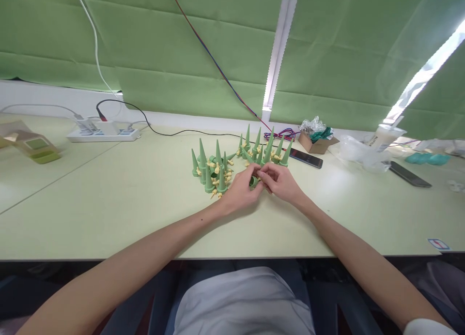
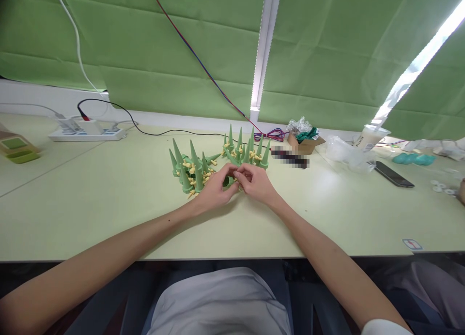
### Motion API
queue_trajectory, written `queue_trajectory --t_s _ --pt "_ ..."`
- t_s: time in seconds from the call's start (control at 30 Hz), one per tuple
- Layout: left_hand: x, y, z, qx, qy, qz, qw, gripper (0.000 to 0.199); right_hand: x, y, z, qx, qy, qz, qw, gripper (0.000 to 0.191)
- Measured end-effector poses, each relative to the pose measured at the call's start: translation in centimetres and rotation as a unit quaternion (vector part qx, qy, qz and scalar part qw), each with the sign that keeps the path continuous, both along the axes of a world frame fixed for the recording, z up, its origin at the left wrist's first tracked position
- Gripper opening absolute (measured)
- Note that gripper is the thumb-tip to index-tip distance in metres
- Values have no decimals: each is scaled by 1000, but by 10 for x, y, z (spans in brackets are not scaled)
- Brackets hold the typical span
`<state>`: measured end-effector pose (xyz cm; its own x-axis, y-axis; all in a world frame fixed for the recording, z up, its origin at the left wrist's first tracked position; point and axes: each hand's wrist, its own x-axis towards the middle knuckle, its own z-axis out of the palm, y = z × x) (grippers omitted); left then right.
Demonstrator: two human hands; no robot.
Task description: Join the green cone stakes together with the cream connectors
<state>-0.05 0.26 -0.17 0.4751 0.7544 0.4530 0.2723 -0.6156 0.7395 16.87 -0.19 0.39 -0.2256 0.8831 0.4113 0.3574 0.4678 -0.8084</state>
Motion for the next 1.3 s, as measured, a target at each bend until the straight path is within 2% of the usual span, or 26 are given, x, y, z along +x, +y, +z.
queue_trajectory --t_s 0.23,1.3 --pt "0 0 1 0 14 1 1000 19 1 0 1 8 -38 -4 999 21" --pt "-1 0 0 8 21 6 1000 19 3 0 0 9 -69 -9 998 20"
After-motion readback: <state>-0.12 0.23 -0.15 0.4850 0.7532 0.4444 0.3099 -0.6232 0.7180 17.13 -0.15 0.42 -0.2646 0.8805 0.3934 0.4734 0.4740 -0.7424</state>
